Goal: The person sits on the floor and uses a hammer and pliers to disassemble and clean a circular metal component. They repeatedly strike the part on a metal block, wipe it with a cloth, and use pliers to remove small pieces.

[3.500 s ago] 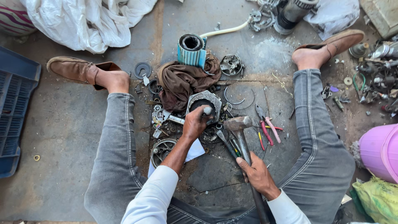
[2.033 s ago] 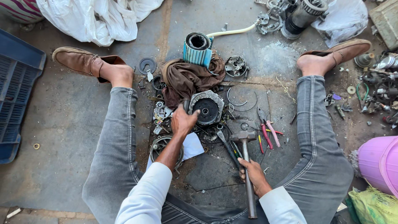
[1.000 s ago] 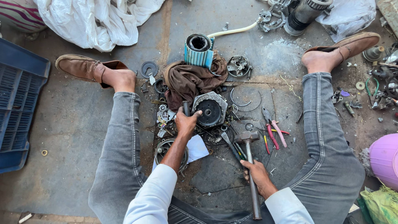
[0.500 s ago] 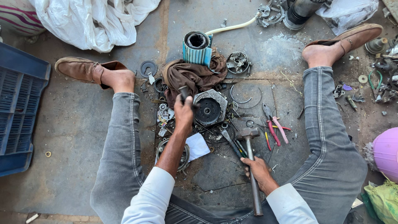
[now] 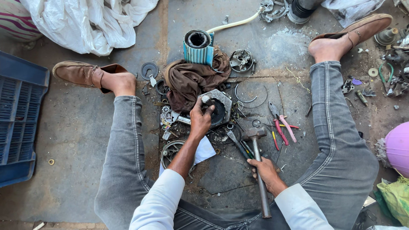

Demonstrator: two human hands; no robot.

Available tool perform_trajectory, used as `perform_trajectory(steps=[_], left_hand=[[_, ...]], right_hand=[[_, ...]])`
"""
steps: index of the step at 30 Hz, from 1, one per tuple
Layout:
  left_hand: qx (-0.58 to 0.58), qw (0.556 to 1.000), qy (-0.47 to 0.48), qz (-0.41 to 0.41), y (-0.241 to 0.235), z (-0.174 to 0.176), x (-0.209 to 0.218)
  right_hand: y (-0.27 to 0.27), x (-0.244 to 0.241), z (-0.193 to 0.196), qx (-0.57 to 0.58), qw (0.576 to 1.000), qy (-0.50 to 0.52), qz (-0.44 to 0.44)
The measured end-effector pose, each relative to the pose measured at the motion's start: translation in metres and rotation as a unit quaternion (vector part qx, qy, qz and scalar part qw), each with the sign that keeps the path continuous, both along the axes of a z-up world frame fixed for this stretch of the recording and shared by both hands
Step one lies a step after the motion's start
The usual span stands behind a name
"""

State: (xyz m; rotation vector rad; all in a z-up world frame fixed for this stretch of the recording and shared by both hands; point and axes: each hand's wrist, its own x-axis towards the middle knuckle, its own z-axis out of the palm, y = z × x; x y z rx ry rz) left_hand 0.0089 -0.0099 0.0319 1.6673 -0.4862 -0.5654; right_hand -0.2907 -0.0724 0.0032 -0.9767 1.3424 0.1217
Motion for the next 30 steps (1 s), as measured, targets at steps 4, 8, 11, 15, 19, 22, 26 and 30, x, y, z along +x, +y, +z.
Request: perform_trajectory(steps=[4, 8, 11, 15, 19, 22, 26, 30], left_hand=[[0.008, 1.000, -0.006, -0.002, 0.001, 0.001, 0.001], [-0.012, 0.999, -0.042, 0.004, 0.000, -0.003, -0.001], [-0.027, 0.999, -0.031, 0.015, -0.004, -0.007, -0.001], [-0.007, 1.000, -0.026, 0.015, -0.001, -0.011, 0.000], [-0.018, 0.999, -0.044, 0.017, -0.002, -0.011, -0.002], [-0.019, 0.999, -0.032, 0.017, -0.004, -0.005, -0.004], [-0.001, 0.996, -0.092, 0.005, -0.003, 0.003, -0.010], [-0.010, 0.992, -0.119, -0.026, -0.001, 0.010, -0.013]], right_hand=[[0.001, 0.002, 0.000, 0.003, 1.000, -0.004, -0.002], [0.001, 0.000, 0.001, 0.007, 1.000, -0.027, -0.014], [-0.003, 0.002, -0.001, -0.010, 0.999, 0.037, 0.011], [0.003, 0.004, -0.011, -0.007, 1.000, -0.001, 0.005], [0.002, -0.004, -0.017, -0.014, 1.000, 0.003, 0.007], [-0.001, -0.002, -0.019, -0.015, 1.000, -0.015, -0.001], [0.003, 0.000, -0.018, -0.019, 1.000, -0.002, 0.016], [0.000, -0.003, -0.017, -0.014, 1.000, -0.020, 0.007]])
